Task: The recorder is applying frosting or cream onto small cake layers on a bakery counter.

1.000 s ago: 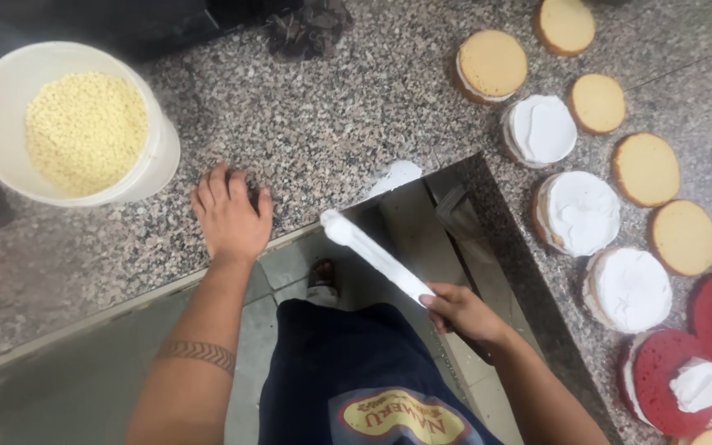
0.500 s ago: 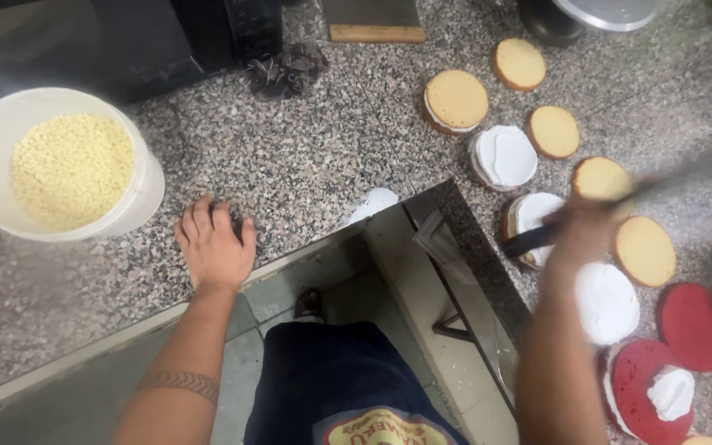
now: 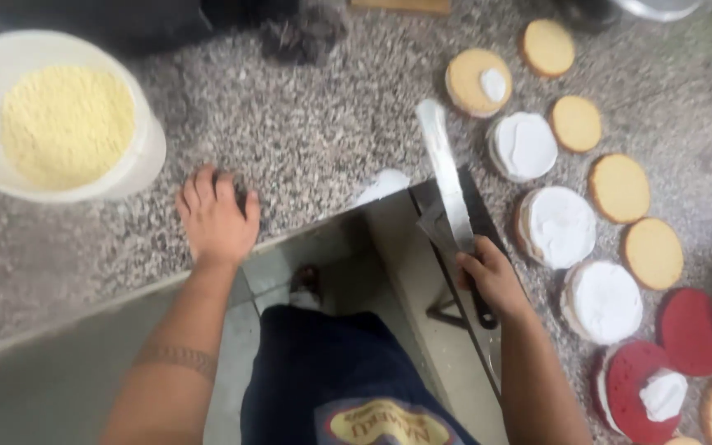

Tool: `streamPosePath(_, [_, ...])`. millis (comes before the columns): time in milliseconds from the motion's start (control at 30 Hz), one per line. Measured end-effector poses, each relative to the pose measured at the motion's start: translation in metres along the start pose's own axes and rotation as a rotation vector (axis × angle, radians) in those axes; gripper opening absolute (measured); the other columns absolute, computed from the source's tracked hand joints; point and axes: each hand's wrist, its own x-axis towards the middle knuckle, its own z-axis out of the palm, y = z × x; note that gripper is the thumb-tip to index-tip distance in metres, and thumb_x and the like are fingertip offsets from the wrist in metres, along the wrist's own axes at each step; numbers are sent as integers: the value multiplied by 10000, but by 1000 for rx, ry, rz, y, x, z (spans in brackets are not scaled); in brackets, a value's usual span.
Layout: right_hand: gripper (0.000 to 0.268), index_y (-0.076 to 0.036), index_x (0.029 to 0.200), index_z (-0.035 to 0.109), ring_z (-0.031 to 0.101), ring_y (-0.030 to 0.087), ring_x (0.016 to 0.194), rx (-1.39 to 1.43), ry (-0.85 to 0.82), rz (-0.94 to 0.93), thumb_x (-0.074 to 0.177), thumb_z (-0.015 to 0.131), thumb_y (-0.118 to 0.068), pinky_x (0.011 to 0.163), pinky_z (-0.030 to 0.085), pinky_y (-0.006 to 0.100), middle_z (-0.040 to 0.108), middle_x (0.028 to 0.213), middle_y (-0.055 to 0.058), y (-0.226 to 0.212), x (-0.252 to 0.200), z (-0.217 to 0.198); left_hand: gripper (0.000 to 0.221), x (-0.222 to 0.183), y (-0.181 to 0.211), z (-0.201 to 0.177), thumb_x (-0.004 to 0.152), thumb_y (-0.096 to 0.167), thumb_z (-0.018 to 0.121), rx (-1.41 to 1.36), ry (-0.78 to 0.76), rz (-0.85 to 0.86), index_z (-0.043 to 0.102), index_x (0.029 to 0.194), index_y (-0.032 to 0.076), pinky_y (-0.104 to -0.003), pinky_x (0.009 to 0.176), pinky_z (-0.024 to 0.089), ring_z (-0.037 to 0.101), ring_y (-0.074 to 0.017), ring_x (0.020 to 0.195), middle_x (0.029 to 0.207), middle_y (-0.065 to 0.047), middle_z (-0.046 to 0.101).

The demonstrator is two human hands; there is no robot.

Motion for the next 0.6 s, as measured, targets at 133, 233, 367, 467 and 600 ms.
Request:
streamPosePath(133, [279,-15,1218,638,526,122,593,-311,50,8,1013,550,-183,552,458,304,563,750,21,-2,-4,8,501,3,0,0,990,404,609,14,0,13,559,1354,63,-619,1218,199,338,-412,1440,1503,-193,441])
streamPosePath(233, [557,-230,1544,466,513,167,570,-332,105,193,992,532,-203,553,456,345,592,760,41,18,-7,18,506,1,1,0,992,407,608,23,-8,3,555,1350,52,-622,1222,191,333,-406,1453,1512,-192,440])
streamPosePath(367, [554,-276,1592,439,670,239,744,-925,84,-82,1052,565,-279,702,521,386,699,876,171,35,-20,53,511,2,5,-5,998,415,599,35,-41,-12,555,1353,50,-615,1221,184,328,-400,1451,1508,-189,438])
streamPosePath(467, [555,-304,1569,458,712,305,732,-798,-103,-68,1027,572,-268,710,561,427,730,910,201,-3,-26,62,512,3,1,1,1002,420,591,44,-30,-11,557,1351,47,-605,1228,177,326,-394,1453,1513,-190,434])
streamPosePath(600, [479,-245,1504,510,711,270,736,-588,40,254,1026,497,-216,660,601,450,766,900,152,3,-5,19,517,1,1,0,999,421,590,41,-22,-2,560,1350,43,-598,1225,182,326,-399,1450,1518,-194,433])
